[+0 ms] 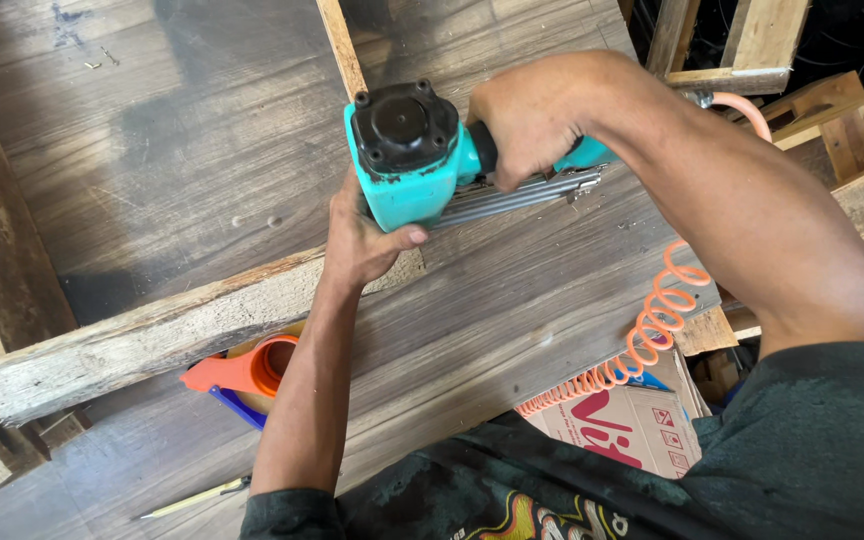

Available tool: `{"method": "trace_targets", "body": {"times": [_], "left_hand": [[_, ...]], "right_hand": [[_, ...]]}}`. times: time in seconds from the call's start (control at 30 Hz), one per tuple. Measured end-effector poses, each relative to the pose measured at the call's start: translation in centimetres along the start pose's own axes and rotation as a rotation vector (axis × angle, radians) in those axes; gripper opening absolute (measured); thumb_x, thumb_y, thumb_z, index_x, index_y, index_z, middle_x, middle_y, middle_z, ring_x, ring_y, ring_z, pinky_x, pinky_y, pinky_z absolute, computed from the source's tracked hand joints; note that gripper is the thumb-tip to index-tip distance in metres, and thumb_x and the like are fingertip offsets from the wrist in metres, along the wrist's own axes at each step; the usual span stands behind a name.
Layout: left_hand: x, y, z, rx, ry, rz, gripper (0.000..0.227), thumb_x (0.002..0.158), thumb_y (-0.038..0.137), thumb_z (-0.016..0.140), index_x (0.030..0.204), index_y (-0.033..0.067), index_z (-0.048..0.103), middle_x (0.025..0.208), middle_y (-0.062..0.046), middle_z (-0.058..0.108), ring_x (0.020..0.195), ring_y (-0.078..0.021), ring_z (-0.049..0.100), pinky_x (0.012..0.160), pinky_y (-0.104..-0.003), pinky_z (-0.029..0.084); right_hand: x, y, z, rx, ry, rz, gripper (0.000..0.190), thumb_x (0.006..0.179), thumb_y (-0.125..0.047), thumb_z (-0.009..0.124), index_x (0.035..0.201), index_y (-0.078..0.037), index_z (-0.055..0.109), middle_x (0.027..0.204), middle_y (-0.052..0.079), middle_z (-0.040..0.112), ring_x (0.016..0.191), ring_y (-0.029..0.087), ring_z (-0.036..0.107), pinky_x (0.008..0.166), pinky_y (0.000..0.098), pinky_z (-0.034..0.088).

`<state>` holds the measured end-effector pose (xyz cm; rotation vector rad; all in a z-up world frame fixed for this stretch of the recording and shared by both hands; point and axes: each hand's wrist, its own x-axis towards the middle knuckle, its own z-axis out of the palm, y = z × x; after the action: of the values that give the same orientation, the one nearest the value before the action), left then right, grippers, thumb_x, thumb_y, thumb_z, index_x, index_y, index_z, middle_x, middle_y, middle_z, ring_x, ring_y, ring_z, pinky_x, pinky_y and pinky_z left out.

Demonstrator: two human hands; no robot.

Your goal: The person assembles a wooden frame by placing planks onto a base and securing them with a pneumatic nail gun. The person positions each plank, aligns it, and drives nails into the joints to fasten the structure.

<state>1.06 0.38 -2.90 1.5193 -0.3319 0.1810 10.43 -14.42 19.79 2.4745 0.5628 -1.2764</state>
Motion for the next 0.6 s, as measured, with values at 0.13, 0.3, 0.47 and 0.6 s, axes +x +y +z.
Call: {"method": "trace_targets", "body": {"times": [0.13, 0.3, 0.47, 0.6], "left_hand": [[-0.1, 0.1, -0.2, 0.044, -0.012, 0.035, 0.096, 0.073, 0.068, 0.075, 0.141, 0.0072, 0.047, 0.129, -0.010, 0.067, 0.121, -0.0249, 0.063, 0.103, -0.042, 0.051], [-0.4, 0.1, -0.1, 0.049, -0.004, -0.001, 0.098, 0.070, 0.069, 0.076, 0.141, 0.0072, 0.048, 0.122, -0.008, 0.069, 0.112, -0.0200, 0.063, 0.095, -0.038, 0.052], [-0.2, 0.1, -0.5, 0.119, -0.011, 0.027, 0.097, 0.070, 0.070, 0.075, 0.139, 0.0061, 0.049, 0.122, -0.009, 0.070, 0.111, -0.0227, 0.065, 0.093, -0.040, 0.052], [-0.5, 0.6, -0.4, 0.144, -0.025, 0.006, 0.094, 0.068, 0.067, 0.078, 0.137, 0.0083, 0.051, 0.116, -0.005, 0.071, 0.105, -0.0188, 0.065, 0.090, -0.037, 0.051]], "right_hand": [[0.2, 0.2, 0.8, -0.026, 0.003, -0.011, 0.018, 0.073, -0.023, 0.073, 0.079, -0.008, 0.065, 0.063, 0.009, 0.064, 0.060, 0.027, 0.058, 0.056, 0.0401, 0.043], [-0.7, -0.6, 0.5, 0.069, -0.056, 0.035, 0.011, 0.081, -0.013, 0.074, 0.086, -0.007, 0.067, 0.069, 0.008, 0.063, 0.061, 0.024, 0.058, 0.054, 0.0378, 0.043], [-0.5, -0.4, 0.8, -0.008, 0.001, 0.016, 0.020, 0.076, -0.019, 0.073, 0.093, -0.009, 0.069, 0.076, 0.010, 0.071, 0.068, 0.028, 0.063, 0.060, 0.0410, 0.047], [-0.7, -0.1, 1.9, -0.038, 0.047, -0.002, 0.024, 0.074, -0.022, 0.071, 0.096, -0.010, 0.069, 0.083, 0.009, 0.070, 0.074, 0.029, 0.063, 0.061, 0.0426, 0.046]]}}
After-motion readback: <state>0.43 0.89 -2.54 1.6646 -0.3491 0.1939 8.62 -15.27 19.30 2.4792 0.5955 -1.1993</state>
